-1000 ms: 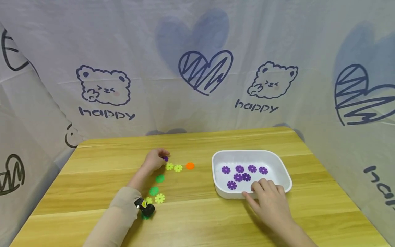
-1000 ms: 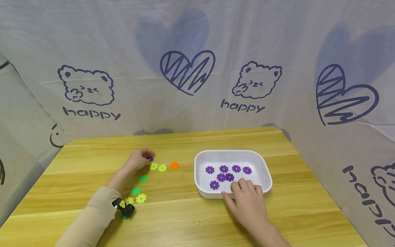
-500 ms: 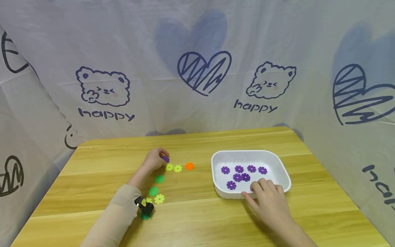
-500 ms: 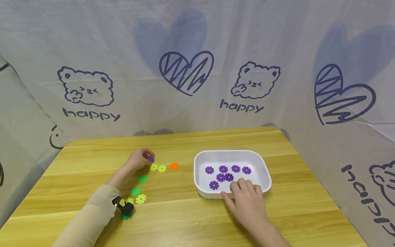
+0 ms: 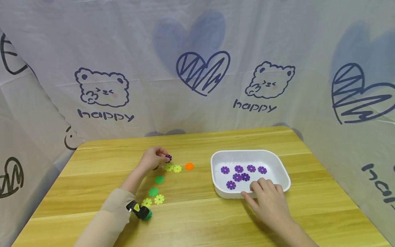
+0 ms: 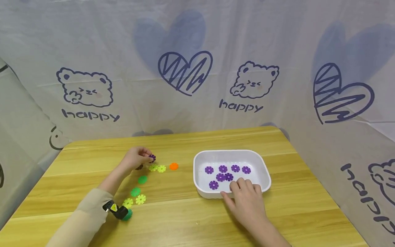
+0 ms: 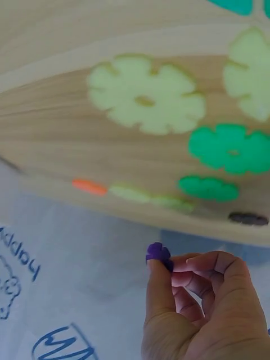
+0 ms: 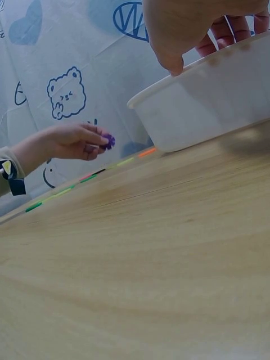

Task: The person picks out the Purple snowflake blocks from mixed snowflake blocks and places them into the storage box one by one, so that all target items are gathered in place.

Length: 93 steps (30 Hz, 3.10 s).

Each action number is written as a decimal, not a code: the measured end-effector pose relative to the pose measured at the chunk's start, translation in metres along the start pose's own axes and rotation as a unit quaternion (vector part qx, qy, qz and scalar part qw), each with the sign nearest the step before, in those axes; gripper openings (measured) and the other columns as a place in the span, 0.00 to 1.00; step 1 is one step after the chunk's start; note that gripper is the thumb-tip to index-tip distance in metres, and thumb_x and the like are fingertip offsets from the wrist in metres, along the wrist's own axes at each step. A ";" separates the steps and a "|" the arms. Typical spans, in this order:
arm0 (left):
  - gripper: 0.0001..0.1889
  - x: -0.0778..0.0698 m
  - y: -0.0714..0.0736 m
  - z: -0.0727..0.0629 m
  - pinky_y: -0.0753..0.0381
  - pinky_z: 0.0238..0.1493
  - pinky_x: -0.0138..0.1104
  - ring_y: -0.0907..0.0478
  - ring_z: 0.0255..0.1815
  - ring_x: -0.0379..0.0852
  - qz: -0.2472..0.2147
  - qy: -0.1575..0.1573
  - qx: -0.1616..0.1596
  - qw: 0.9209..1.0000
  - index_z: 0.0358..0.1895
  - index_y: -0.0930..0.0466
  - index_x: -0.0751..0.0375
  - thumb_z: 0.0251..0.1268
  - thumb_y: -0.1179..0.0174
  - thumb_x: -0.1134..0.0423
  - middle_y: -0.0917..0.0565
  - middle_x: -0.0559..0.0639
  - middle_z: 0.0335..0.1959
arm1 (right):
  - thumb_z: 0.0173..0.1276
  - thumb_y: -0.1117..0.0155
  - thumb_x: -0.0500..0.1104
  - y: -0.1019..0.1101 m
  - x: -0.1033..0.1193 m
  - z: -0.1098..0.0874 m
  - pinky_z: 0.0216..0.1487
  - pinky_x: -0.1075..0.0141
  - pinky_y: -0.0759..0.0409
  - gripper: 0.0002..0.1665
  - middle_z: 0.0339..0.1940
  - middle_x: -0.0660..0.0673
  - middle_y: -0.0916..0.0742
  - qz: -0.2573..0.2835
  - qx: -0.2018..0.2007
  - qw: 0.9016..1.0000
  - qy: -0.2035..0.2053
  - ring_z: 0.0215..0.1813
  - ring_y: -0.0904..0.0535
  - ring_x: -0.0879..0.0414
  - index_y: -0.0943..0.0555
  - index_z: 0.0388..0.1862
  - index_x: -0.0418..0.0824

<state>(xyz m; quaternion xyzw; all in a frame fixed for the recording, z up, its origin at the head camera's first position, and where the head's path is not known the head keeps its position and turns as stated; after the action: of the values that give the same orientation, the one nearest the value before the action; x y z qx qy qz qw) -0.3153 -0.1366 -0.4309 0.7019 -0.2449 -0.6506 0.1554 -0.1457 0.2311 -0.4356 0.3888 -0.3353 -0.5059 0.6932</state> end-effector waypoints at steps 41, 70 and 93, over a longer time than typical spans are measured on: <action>0.10 -0.126 -0.140 -0.015 0.17 0.52 0.48 0.19 0.32 0.43 -0.145 -0.063 0.210 0.965 0.45 0.18 0.62 0.67 0.38 0.60 0.15 0.52 0.33 | 0.62 0.33 0.57 0.003 0.003 0.001 0.40 0.58 0.32 0.17 0.32 0.50 0.24 0.004 0.023 1.000 -0.015 0.36 0.30 0.54 0.23 0.32 0.46; 0.13 -0.131 -0.178 -0.009 0.17 0.38 0.32 0.16 0.39 0.51 0.048 -0.133 0.260 0.955 0.49 0.16 0.62 0.64 0.36 0.61 0.13 0.55 0.38 | 0.61 0.33 0.57 0.002 0.002 0.001 0.38 0.58 0.32 0.17 0.32 0.50 0.23 0.000 0.003 1.000 -0.002 0.36 0.30 0.54 0.23 0.32 0.46; 0.13 -0.108 -0.055 -0.057 0.17 0.49 0.40 0.20 0.44 0.44 0.030 -0.131 0.193 0.972 0.53 0.20 0.59 0.68 0.40 0.59 0.16 0.51 0.46 | 0.59 0.31 0.54 0.014 -0.012 0.007 0.36 0.58 0.31 0.16 0.30 0.49 0.22 0.007 -0.018 1.000 0.012 0.34 0.29 0.54 0.22 0.31 0.44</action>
<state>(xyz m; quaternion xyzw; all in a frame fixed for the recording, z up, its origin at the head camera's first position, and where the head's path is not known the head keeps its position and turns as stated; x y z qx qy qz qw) -0.2547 -0.0376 -0.3638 0.6196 -0.4056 -0.6720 0.0030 -0.1487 0.2434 -0.4209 0.3801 -0.3203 -0.5022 0.7076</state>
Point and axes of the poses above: each hand's wrist, its own z-axis towards the middle knuckle, its own y-axis out of the back of the hand, x = y × z, the point moved 2 cm from there along z, towards the middle knuckle
